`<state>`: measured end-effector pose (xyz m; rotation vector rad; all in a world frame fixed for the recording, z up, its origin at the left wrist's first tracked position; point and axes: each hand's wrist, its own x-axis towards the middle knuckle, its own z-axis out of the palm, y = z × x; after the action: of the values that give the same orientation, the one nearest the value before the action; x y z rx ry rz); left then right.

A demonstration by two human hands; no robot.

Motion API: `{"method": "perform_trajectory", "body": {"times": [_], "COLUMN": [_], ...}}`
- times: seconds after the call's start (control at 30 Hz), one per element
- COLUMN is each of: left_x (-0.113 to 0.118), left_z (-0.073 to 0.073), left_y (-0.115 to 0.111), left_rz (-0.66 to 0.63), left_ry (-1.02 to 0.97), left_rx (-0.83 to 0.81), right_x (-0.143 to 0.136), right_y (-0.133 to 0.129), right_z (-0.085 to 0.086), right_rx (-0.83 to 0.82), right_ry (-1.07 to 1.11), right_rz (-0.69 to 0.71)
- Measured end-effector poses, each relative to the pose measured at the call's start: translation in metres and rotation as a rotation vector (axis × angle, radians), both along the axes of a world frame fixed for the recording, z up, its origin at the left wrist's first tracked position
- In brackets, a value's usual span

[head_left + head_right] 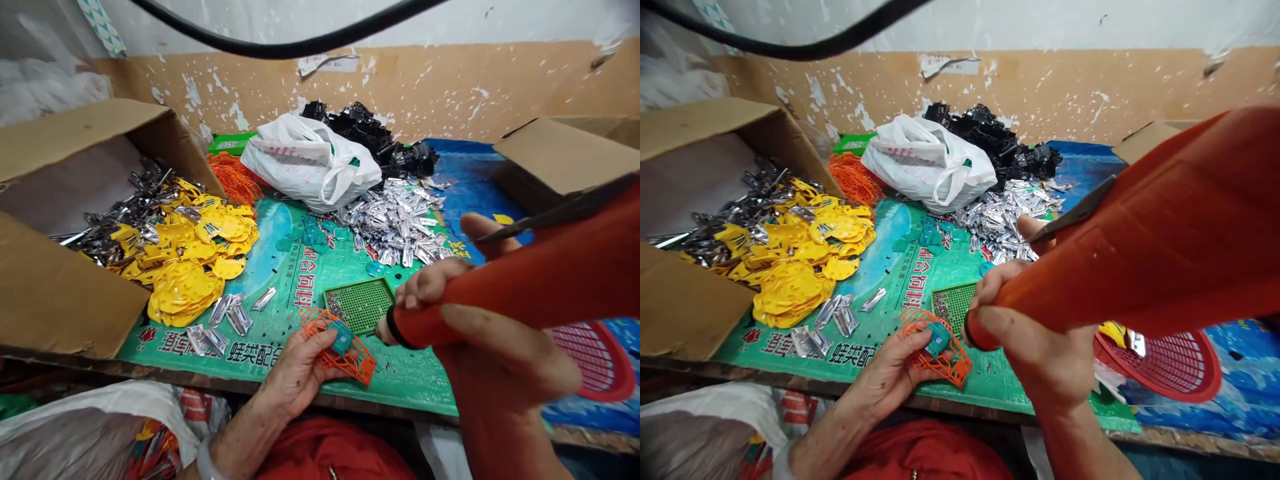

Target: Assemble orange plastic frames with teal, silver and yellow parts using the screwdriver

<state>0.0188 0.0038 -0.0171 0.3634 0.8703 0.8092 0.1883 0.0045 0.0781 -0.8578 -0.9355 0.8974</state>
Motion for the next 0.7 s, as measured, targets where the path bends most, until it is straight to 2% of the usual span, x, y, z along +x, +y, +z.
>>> {"method": "perform_trajectory", "body": {"times": [0.13,0.4,0.7], "left_x": [-0.001,-0.001,0.0], "left_z": [0.001,0.006,0.003], "left_y": [-0.001,0.001,0.001], "left_rz": [-0.026,-0.009,-0.028], "left_ry": [-0.015,-0.032,-0.048], "left_rx": [0.043,0.004,0.026], "right_x": [-0.014,-0.021,-0.022], "right_y": [-0.012,-0.012,-0.009], "right_z": [0.0,-0.006,-0.01], "right_rx": [-0.003,-0.024,-0.013], "right_ry": [-0.036,-0.052,-0.039], "right_rz": [0.1,0.12,0.128]}}
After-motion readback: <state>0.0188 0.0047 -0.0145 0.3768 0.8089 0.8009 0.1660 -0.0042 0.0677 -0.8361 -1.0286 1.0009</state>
